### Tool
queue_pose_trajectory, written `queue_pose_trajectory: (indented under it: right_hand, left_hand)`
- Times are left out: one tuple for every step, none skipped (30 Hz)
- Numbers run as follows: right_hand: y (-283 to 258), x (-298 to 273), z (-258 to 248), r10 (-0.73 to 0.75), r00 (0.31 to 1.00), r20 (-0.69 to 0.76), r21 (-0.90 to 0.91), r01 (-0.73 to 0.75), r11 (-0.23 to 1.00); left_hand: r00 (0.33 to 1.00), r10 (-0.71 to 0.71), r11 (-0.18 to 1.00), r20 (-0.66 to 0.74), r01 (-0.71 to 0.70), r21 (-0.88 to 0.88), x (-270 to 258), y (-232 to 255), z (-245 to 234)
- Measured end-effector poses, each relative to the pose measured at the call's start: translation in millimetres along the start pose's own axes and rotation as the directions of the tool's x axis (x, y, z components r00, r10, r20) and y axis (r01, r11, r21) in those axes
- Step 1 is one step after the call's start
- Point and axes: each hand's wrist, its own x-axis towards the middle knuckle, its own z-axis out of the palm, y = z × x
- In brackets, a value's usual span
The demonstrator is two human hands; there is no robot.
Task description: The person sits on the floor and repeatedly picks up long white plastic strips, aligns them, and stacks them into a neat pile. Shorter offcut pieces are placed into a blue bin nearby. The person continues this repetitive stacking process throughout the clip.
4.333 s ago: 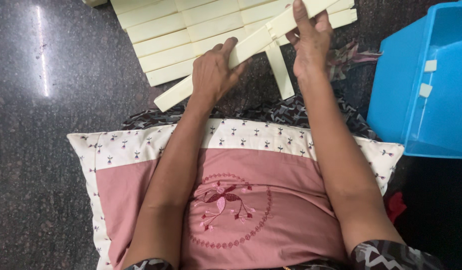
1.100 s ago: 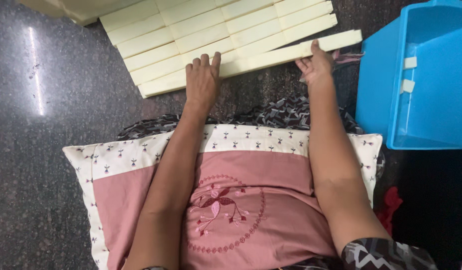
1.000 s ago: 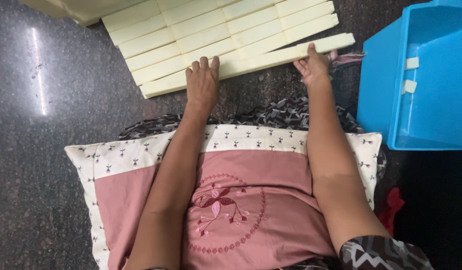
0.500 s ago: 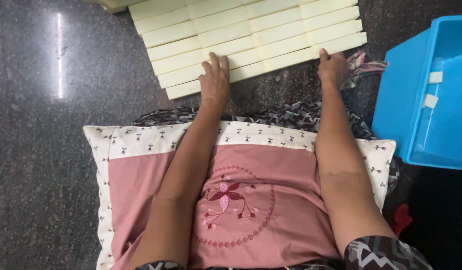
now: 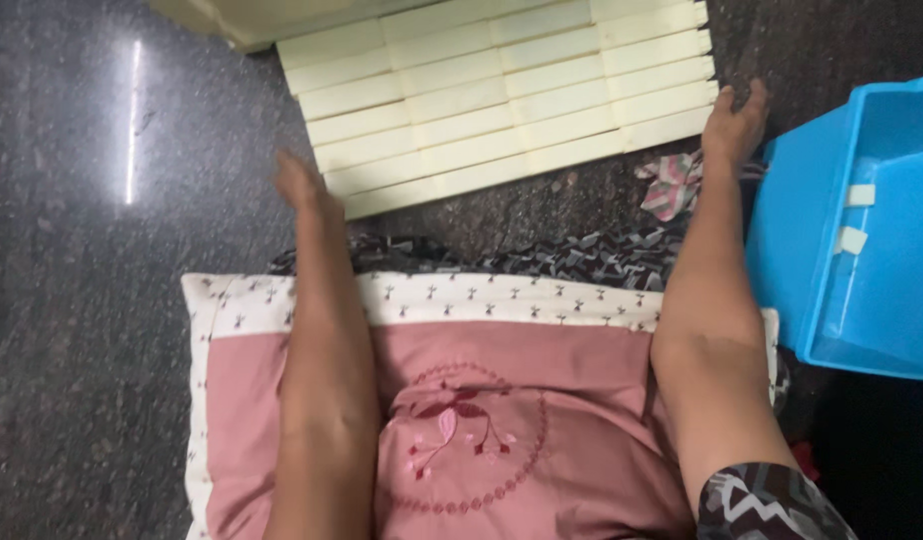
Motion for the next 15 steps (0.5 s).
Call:
queue_pose_trajectory:
  right_hand:
    - [12,8,2,-0.007,0.999,0.038,0.062,0.005,0.998]
    - [22,14,6,-0.017,0.997,0.076,0.125,0.007,0.992]
    - [28,18,15,0.021,0.993,0.120,0.213,-0.047,0.976]
    - [31,21,23,0.055,0.985,0.166,0.296,-0.103,0.950]
    - [32,23,31,0.084,0.972,0.218,0.375,-0.163,0.913]
    - [33,24,39,0.067,0.971,0.229,0.307,-0.138,0.942]
    - [37,22,43,0.054,0.969,0.240,0.232,-0.111,0.966]
    - [39,20,43,0.042,0.967,0.252,0.156,-0.083,0.984]
    - [40,18,44,0.054,0.967,0.248,0.123,-0.087,0.989]
    - [41,16,42,0.067,0.967,0.244,0.090,-0.091,0.992]
    - [39,11,44,0.077,0.967,0.243,0.062,-0.095,0.993]
    - [38,8,45,0.057,0.967,0.247,0.049,-0.072,0.996]
    - [36,7,45,0.036,0.968,0.246,0.037,-0.046,0.998]
    - [33,7,46,0.014,0.969,0.246,0.026,-0.021,0.999]
    - [32,7,44,-0.016,0.972,0.234,0.034,0.008,0.999]
  left_hand:
    - [0.999,-0.051,0.999,0.012,0.051,-0.002,1,-10,-6]
    - [0.995,-0.102,0.995,0.023,0.102,-0.004,-2,-19,-9]
    - [0.996,-0.083,0.994,0.016,0.082,0.079,-6,-22,-7]
    - [0.998,-0.064,0.985,0.010,0.062,0.160,-12,-23,-5]
    - [0.999,-0.044,0.969,0.004,0.041,0.243,-19,-21,-1]
    - [0.999,-0.032,0.975,0.025,0.025,0.219,-27,-15,3]
    - [0.999,-0.024,0.980,0.047,0.015,0.197,-37,-11,7]
    - [0.998,-0.016,0.985,0.068,0.004,0.174,-48,-6,11]
    - [0.997,0.000,0.975,0.075,-0.016,0.222,-59,0,12]
    - [0.996,0.015,0.962,0.083,-0.037,0.269,-70,6,14]
    - [0.996,0.035,0.947,0.087,-0.061,0.316,-79,14,14]
    - [0.998,0.023,0.936,0.055,-0.041,0.351,-86,21,14]
    - [1.000,0.013,0.924,0.027,-0.023,0.381,-91,29,17]
    - [1.000,0.004,0.912,-0.003,-0.003,0.411,-94,36,20]
    - [0.999,0.035,0.881,-0.009,-0.026,0.472,-97,41,23]
